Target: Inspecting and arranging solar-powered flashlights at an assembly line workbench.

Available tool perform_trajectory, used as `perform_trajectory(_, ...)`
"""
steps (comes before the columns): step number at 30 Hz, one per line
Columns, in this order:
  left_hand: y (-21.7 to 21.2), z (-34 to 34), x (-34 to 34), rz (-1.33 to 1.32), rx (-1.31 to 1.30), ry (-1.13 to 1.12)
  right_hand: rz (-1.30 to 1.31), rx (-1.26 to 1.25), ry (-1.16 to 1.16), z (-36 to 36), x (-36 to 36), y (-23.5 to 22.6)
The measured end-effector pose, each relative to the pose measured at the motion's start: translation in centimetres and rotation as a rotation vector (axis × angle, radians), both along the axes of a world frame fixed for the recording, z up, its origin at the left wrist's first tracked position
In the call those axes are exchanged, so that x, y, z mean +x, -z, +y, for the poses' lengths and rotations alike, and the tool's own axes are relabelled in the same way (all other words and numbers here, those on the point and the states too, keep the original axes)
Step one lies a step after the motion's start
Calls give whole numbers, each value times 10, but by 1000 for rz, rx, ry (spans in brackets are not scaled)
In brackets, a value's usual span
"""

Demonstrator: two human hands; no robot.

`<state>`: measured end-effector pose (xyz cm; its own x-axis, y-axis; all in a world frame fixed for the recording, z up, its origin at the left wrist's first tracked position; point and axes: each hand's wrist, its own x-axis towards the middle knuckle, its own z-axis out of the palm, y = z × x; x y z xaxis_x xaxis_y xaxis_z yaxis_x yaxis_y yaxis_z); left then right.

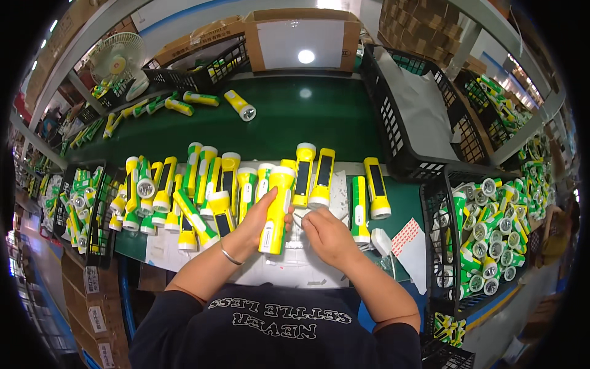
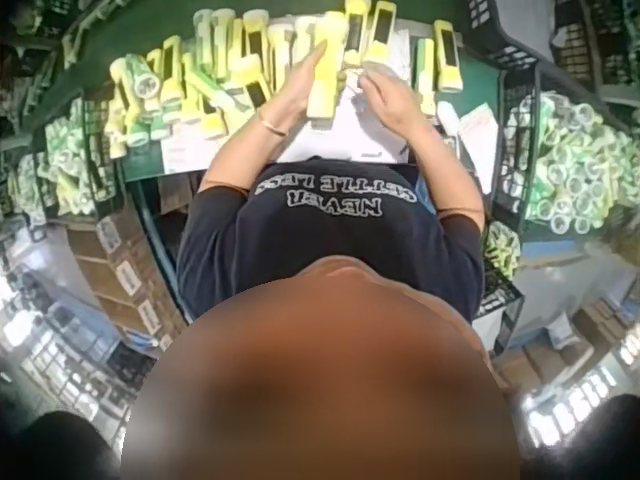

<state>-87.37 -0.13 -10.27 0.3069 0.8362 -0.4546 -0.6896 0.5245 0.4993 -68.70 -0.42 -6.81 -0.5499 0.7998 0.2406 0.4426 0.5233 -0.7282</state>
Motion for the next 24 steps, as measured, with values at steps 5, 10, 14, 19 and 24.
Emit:
perform_trajectory(5,13,-13,-6,105,103,-36,-192,237,56,-21,-23,-3)
perform_trajectory(10,14,-24,-5,288,243,-74,-306,436,-12,-21,-37,8)
perform_trajectory(14,24,-33,-5,434,322,-122,-343,488,-108,-23,-42,17)
perform_trajectory(19,28,-29,-23,429,256,-175,-222,338,-432,-50,-31,19)
perform_trajectory(24,46,-36,-28,189,278,-130,-120,214,-215,-63,-41,29)
